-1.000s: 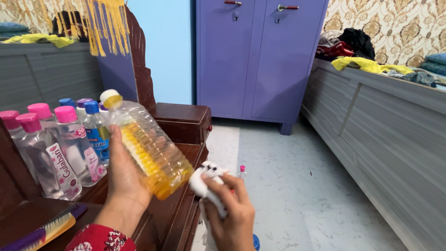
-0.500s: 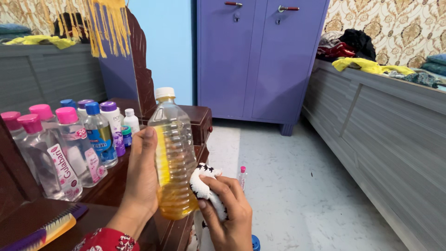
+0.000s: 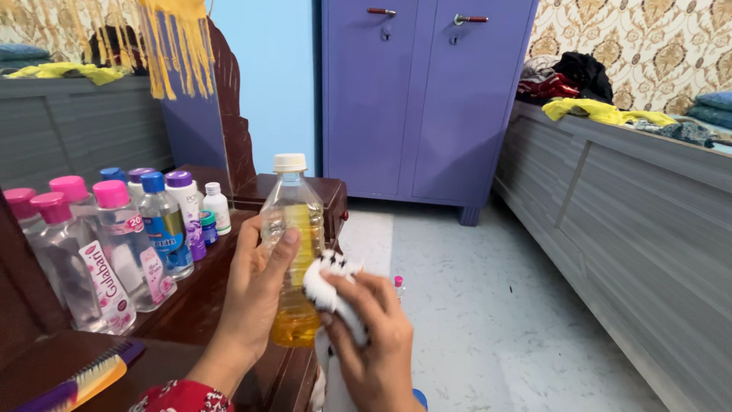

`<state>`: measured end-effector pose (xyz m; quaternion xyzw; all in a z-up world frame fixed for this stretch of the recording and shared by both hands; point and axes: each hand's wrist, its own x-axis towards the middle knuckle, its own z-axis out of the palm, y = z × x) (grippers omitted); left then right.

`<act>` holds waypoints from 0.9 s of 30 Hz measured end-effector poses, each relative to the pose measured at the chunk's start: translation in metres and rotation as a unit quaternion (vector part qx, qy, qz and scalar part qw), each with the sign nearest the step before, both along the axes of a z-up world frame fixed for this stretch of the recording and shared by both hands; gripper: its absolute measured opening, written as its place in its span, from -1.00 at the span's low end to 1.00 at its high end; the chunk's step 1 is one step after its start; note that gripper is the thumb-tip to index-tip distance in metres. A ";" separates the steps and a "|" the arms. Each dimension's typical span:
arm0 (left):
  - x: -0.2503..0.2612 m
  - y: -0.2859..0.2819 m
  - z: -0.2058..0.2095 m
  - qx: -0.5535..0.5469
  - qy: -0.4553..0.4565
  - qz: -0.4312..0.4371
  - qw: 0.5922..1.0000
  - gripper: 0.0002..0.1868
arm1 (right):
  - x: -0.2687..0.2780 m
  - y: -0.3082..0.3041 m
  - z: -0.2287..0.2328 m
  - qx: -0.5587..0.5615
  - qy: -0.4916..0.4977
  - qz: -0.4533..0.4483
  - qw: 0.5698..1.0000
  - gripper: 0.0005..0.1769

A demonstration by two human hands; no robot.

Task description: The person wipes several small bottles and a larger plastic bottle with a patterned cloth on a wooden dressing table. The person handles each bottle one at a time, wiping the exterior surfaces and then placing them back on the table.

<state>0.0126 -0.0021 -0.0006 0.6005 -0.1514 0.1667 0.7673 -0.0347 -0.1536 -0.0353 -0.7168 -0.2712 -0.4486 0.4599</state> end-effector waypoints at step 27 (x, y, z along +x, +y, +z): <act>0.000 0.006 -0.005 -0.074 -0.035 -0.152 0.985 -0.26 | 0.017 0.003 0.043 -0.053 -0.032 0.061 0.996 -0.51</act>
